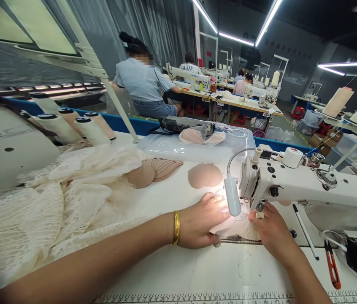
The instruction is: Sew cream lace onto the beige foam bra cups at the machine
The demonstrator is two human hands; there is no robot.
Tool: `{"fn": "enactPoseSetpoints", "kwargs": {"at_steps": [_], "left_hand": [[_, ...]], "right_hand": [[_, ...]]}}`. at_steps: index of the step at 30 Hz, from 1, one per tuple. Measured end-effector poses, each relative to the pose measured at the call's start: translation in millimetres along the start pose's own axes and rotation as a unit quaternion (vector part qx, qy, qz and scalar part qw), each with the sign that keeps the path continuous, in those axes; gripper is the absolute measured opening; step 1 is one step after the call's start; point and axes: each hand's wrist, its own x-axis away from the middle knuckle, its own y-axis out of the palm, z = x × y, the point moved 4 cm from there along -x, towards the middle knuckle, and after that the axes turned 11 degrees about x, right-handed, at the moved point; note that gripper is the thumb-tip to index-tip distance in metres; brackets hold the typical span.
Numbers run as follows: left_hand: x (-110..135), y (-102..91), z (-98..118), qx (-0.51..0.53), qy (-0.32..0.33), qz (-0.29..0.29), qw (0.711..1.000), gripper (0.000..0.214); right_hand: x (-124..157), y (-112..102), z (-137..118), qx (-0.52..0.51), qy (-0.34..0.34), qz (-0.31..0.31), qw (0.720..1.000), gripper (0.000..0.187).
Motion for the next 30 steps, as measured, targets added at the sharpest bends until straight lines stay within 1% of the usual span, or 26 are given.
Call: {"fn": "enactPoseSetpoints", "kwargs": {"at_steps": [2, 3, 5, 7, 8, 9, 10, 12, 14, 17, 22, 26, 30], "left_hand": [[-1, -2.3, 2, -0.001, 0.037, 0.003, 0.999, 0.02], [-2, -2.6, 3, -0.002, 0.05, 0.005, 0.999, 0.017], [-4, -2.1, 3, -0.006, 0.063, 0.012, 0.998, 0.02], [-6, -0.7, 2, -0.011, 0.07, 0.019, 0.997, 0.025], [-7, 0.0, 1, -0.015, 0.072, 0.024, 0.997, 0.027], [-8, 0.6, 0, -0.019, 0.075, 0.028, 0.997, 0.027], [-9, 1.1, -2, -0.022, 0.078, 0.03, 0.996, 0.028], [-11, 1.9, -4, -0.024, 0.085, 0.037, 0.995, 0.029], [-13, 2.3, -7, -0.024, 0.093, 0.048, 0.994, 0.031], [-17, 2.6, -13, -0.021, 0.104, 0.065, 0.992, 0.033], [-18, 1.1, -17, -0.003, 0.111, 0.082, 0.99, 0.033], [-18, 0.1, -15, -0.002, 0.108, 0.084, 0.991, 0.026], [-18, 0.7, -14, -0.003, 0.103, 0.085, 0.991, 0.025]], "right_hand": [[1, -8, 4, -0.037, 0.008, -0.047, 0.998, 0.022], [1, -11, 6, -0.058, 0.013, -0.072, 0.996, 0.023], [1, -12, 8, -0.126, 0.025, -0.101, 0.987, 0.022], [-1, -10, 8, -0.215, 0.049, -0.086, 0.972, 0.029], [-3, -7, 7, -0.247, 0.066, -0.067, 0.964, 0.034], [-4, -3, 6, -0.258, 0.082, -0.046, 0.962, 0.038], [-5, 3, 4, -0.245, 0.093, -0.029, 0.965, 0.039], [-7, 14, -3, -0.175, 0.091, -0.018, 0.98, 0.035], [-6, 24, -9, -0.101, 0.073, -0.03, 0.992, 0.029], [-3, 32, -11, -0.041, 0.071, -0.061, 0.995, 0.029], [-2, 32, -9, -0.01, 0.073, -0.069, 0.995, 0.031], [-3, 33, -9, 0.004, 0.066, -0.059, 0.996, 0.031], [-1, 33, -7, 0.008, 0.06, -0.042, 0.997, 0.029]]}}
